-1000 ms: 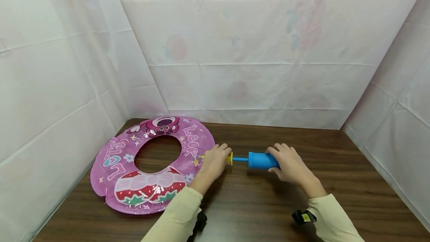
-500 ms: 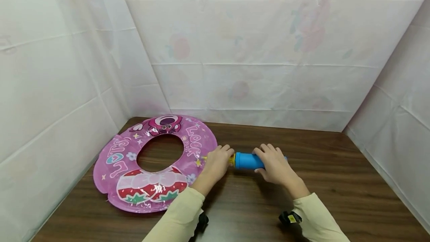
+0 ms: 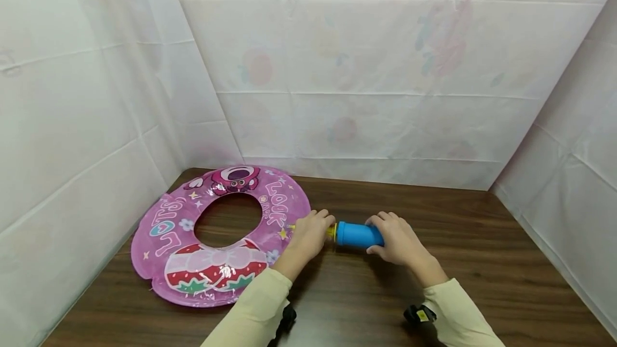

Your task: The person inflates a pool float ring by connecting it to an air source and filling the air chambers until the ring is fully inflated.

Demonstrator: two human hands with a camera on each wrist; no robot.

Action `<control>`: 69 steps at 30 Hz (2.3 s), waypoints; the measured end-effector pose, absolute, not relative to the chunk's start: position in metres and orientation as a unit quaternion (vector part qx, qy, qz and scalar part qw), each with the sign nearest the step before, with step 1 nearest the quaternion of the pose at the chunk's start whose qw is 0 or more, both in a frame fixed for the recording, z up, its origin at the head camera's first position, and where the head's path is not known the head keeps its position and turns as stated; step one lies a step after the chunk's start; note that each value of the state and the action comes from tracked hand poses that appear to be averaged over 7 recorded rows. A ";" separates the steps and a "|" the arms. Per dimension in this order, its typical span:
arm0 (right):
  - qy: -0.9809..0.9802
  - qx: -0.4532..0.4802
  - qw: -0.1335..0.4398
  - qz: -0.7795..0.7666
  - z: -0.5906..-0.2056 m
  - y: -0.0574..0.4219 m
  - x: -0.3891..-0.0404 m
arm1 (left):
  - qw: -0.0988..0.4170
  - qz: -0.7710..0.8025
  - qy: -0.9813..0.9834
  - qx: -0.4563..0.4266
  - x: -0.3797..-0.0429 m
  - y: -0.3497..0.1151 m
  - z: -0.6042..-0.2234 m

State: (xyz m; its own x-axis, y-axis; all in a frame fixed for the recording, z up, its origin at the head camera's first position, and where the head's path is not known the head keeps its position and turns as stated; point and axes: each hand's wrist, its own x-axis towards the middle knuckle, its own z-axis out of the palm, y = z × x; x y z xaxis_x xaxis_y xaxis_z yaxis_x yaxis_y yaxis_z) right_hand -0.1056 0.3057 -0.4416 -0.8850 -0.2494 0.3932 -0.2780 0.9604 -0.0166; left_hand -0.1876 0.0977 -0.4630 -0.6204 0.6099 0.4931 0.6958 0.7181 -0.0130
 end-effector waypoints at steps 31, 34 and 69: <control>-0.968 0.098 0.227 0.034 -0.440 0.394 -0.064 | 0.229 -0.092 -0.900 -0.359 -0.195 0.097 -0.465; -0.968 0.097 0.231 0.031 -0.441 0.400 -0.060 | 0.229 -0.091 -0.900 -0.359 -0.195 0.097 -0.466; -0.965 0.134 0.224 -0.001 -0.443 0.336 -0.099 | 0.262 -0.058 -0.892 -0.363 -0.193 0.098 -0.468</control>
